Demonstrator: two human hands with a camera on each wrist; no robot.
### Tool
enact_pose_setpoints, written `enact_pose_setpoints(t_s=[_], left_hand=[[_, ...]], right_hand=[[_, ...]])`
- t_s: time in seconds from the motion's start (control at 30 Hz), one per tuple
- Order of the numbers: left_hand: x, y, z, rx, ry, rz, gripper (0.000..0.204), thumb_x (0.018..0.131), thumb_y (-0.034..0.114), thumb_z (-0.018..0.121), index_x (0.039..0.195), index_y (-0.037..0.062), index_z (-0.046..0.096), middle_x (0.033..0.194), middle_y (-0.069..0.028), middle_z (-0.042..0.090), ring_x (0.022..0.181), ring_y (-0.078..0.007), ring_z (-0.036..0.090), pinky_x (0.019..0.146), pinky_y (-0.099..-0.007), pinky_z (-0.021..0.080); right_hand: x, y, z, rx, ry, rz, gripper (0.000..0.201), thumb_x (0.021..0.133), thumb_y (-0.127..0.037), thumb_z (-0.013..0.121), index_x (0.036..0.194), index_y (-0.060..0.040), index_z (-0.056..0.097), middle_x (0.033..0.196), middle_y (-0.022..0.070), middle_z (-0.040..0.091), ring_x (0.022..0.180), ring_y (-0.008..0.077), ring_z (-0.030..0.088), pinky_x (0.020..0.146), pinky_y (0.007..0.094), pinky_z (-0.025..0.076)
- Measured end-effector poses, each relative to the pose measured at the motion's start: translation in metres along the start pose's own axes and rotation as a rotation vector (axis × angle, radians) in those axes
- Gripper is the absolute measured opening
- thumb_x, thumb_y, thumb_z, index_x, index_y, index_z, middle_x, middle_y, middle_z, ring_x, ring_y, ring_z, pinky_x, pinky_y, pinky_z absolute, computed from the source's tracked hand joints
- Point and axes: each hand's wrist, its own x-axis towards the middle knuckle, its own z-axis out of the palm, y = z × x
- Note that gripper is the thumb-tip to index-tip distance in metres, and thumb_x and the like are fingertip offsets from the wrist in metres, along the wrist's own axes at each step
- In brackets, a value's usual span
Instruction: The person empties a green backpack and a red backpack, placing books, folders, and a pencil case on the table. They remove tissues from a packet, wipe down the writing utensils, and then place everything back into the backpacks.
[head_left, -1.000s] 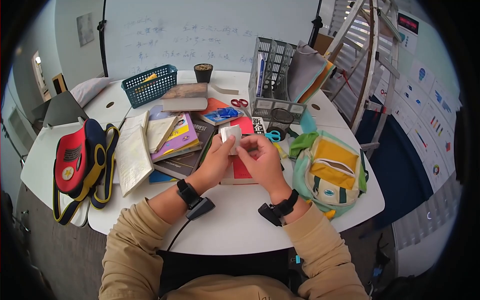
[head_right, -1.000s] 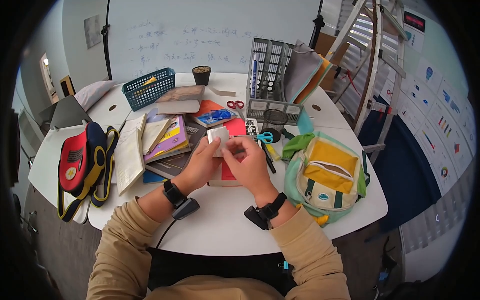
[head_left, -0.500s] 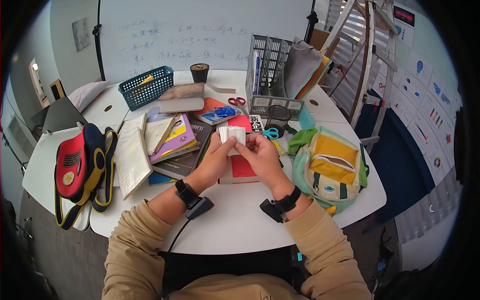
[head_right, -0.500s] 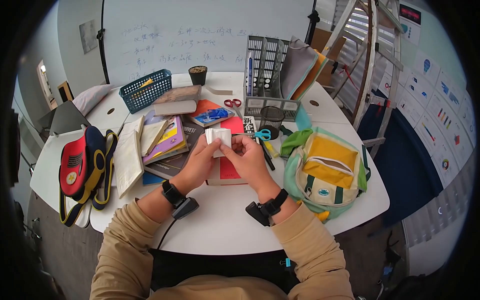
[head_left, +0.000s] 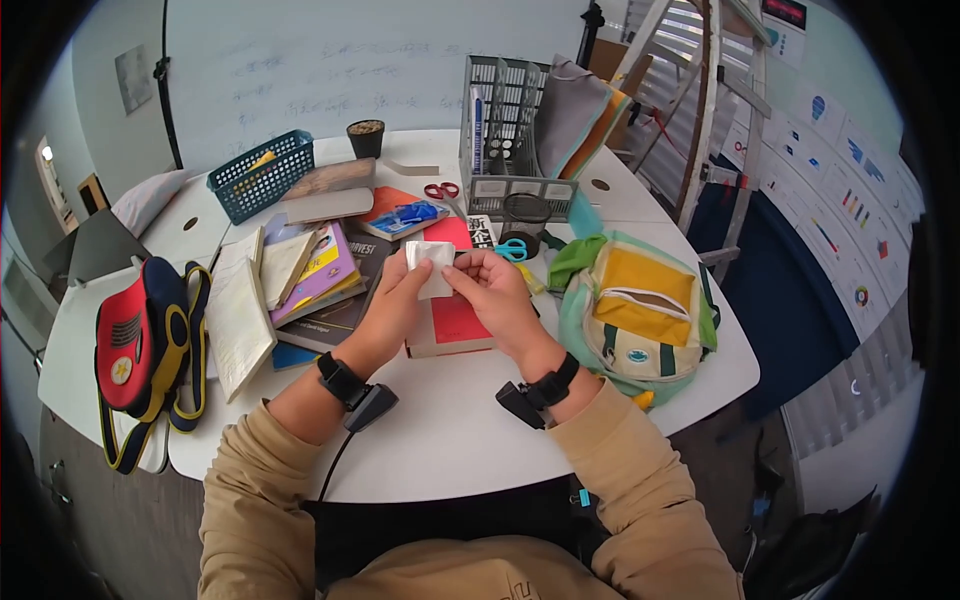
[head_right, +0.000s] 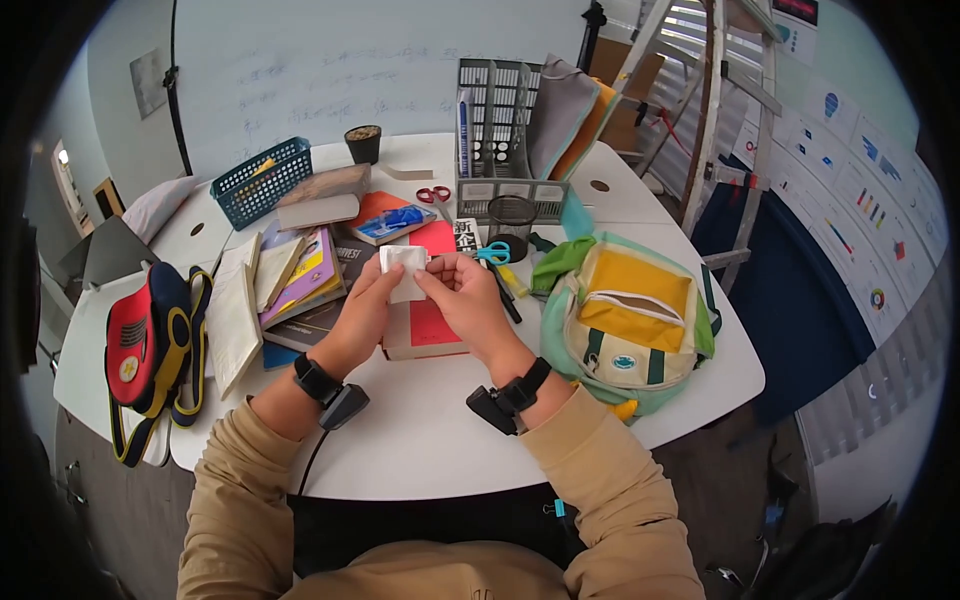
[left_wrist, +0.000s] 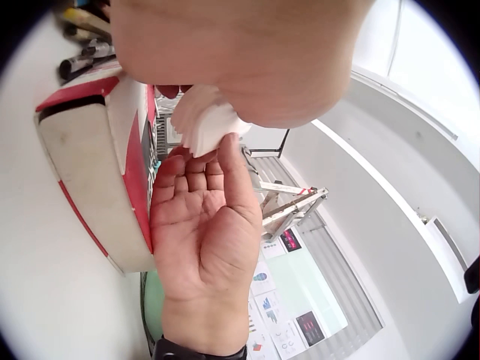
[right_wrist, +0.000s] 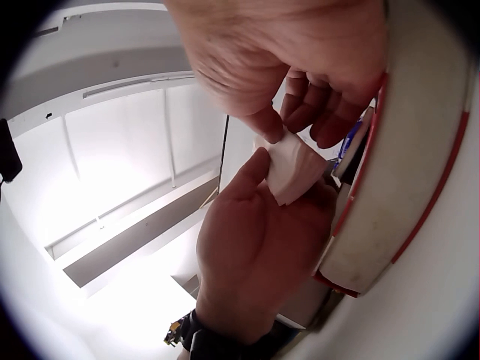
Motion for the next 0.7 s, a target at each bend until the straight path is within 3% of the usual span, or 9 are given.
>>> enact_pose_setpoints(t_s=[0.1,0.17,0.23,0.27,0.37,0.4,0.53,0.63,0.7], left_hand=[[0.000,0.005,-0.004,0.125,0.001,-0.060,0.038,0.122,0.026,0.054,0.156,0.0089,0.055,0.145,-0.0035,0.067,0.128,-0.0122,0.065,0.112,-0.0331,0.050],[0.000,0.006,0.001,0.309,0.120,-0.083,0.044,0.118,0.026,0.064,0.155,0.0048,0.054,0.141,-0.0077,0.067,0.122,-0.0143,0.067,0.103,-0.0360,0.057],[-0.002,0.008,0.007,0.528,0.215,-0.112,0.048,0.116,0.026,0.069,0.154,0.0023,0.053,0.140,-0.0107,0.066,0.122,-0.0158,0.067,0.099,-0.0386,0.058],[0.000,0.008,0.006,0.648,0.207,-0.120,0.051,0.111,0.023,0.076,0.149,-0.0041,0.055,0.140,-0.0193,0.064,0.118,-0.0248,0.069,0.096,-0.0434,0.060],[0.013,-0.013,-0.026,1.271,0.085,0.348,0.048,0.107,0.017,0.076,0.145,-0.0075,0.058,0.141,-0.0259,0.062,0.115,-0.0367,0.070,0.099,-0.0457,0.059],[0.011,-0.018,-0.031,1.478,0.128,0.554,0.042,0.104,0.010,0.073,0.139,-0.0084,0.062,0.137,-0.0324,0.063,0.115,-0.0493,0.067,0.102,-0.0493,0.058],[0.023,0.032,-0.024,1.235,0.096,0.561,0.030,0.103,0.004,0.066,0.132,-0.0055,0.065,0.125,-0.0332,0.069,0.119,-0.0530,0.066,0.105,-0.0550,0.055],[0.061,0.060,-0.037,1.379,0.138,0.579,0.033,0.098,-0.001,0.066,0.131,-0.0048,0.065,0.124,-0.0297,0.071,0.119,-0.0506,0.068,0.105,-0.0542,0.056],[0.078,0.067,-0.046,1.595,0.189,0.431,0.034,0.095,-0.004,0.066,0.129,-0.0024,0.068,0.123,-0.0271,0.072,0.118,-0.0496,0.068,0.104,-0.0544,0.056]], right_hand=[[0.004,0.006,0.000,-0.103,0.048,-0.084,0.026,0.105,-0.014,0.084,0.124,-0.0029,0.069,0.110,0.0023,0.073,0.100,0.0096,0.070,0.089,0.0259,0.059],[0.001,0.001,0.004,-0.261,0.124,-0.186,0.028,0.103,-0.014,0.086,0.123,-0.0026,0.069,0.111,0.0030,0.072,0.101,0.0104,0.069,0.089,0.0267,0.059],[-0.006,-0.008,0.005,-0.382,0.118,-0.263,0.023,0.097,-0.012,0.087,0.110,-0.0007,0.072,0.111,0.0093,0.071,0.101,0.0207,0.071,0.085,0.0335,0.060],[-0.009,-0.014,0.004,-0.487,0.075,-0.311,0.023,0.096,-0.011,0.087,0.110,-0.0005,0.072,0.112,0.0104,0.071,0.101,0.0230,0.072,0.085,0.0342,0.060],[-0.012,-0.014,0.001,-0.654,-0.038,-0.396,0.025,0.092,-0.009,0.086,0.110,-0.0002,0.072,0.117,0.0142,0.069,0.106,0.0323,0.072,0.089,0.0393,0.060],[-0.014,-0.014,0.000,-0.712,-0.072,-0.421,0.026,0.092,-0.010,0.087,0.111,-0.0005,0.072,0.117,0.0143,0.069,0.107,0.0329,0.072,0.091,0.0402,0.060],[-0.018,-0.017,-0.003,-0.773,-0.132,-0.398,0.036,0.089,-0.018,0.092,0.113,-0.0011,0.072,0.119,0.0138,0.069,0.110,0.0342,0.071,0.095,0.0421,0.058],[-0.016,-0.014,-0.003,-0.764,-0.142,-0.405,0.034,0.090,-0.019,0.093,0.112,-0.0013,0.073,0.119,0.0138,0.070,0.109,0.0336,0.071,0.094,0.0423,0.058],[-0.015,-0.013,-0.003,-0.741,-0.161,-0.450,0.030,0.093,-0.019,0.090,0.110,-0.0011,0.074,0.117,0.0144,0.072,0.108,0.0337,0.071,0.093,0.0428,0.058]])
